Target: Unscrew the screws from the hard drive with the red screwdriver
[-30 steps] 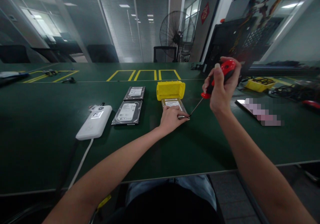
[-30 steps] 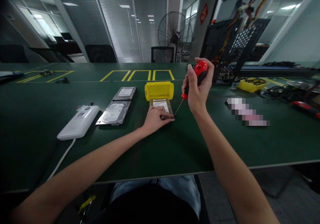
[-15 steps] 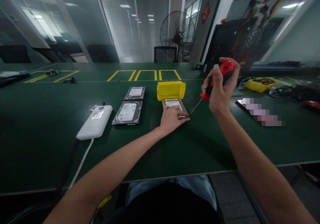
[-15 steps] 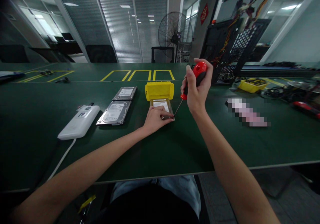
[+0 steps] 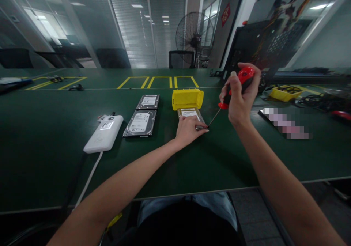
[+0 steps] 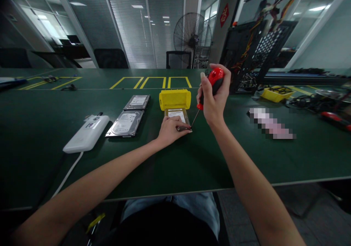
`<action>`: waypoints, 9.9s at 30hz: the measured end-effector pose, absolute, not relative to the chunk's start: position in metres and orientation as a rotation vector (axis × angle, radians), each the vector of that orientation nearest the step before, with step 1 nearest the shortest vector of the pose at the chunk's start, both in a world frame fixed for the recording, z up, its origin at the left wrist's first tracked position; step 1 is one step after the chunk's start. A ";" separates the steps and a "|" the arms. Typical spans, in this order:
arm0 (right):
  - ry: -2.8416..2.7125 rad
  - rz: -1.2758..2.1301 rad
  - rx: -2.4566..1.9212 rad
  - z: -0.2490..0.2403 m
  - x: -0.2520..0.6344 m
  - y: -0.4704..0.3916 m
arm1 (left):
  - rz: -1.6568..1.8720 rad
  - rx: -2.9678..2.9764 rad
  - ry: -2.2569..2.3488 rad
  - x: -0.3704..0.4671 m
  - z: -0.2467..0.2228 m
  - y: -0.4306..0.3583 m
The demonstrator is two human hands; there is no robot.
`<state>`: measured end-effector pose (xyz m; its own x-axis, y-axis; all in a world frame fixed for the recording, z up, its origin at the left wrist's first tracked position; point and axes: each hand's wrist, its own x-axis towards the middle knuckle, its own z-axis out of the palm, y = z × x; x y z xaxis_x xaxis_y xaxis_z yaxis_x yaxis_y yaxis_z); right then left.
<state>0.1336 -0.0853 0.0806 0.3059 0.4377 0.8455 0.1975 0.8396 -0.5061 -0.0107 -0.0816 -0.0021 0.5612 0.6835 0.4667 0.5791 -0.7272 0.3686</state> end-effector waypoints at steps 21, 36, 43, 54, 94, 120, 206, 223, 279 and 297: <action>-1.363 0.316 -0.627 0.083 0.127 -0.082 | 0.947 2.612 1.065 -0.009 -0.006 -0.079; -1.381 0.273 -0.645 0.081 0.119 -0.081 | 0.840 2.588 1.111 -0.006 -0.002 -0.078; -1.405 0.259 -0.672 0.082 0.117 -0.081 | 0.781 2.533 1.119 -0.004 0.000 -0.075; -1.380 0.296 -0.655 0.082 0.116 -0.079 | 0.733 2.575 1.104 -0.004 0.001 -0.075; -1.456 0.276 -0.655 0.084 0.120 -0.079 | 0.695 2.501 1.106 -0.002 0.005 -0.074; -1.481 0.393 -0.705 0.086 0.119 -0.085 | 0.708 2.567 1.060 -0.003 -0.001 -0.070; -1.415 0.444 -0.660 0.085 0.119 -0.084 | 0.743 2.549 1.060 -0.004 0.000 -0.073; -1.452 0.474 -0.644 0.084 0.120 -0.083 | 0.736 2.532 1.072 -0.003 -0.002 -0.073; -1.416 0.453 -0.630 0.083 0.119 -0.085 | 0.661 2.442 1.100 -0.003 0.010 -0.077; -1.455 0.583 -0.648 0.088 0.124 -0.085 | 0.676 2.474 1.076 -0.004 0.007 -0.075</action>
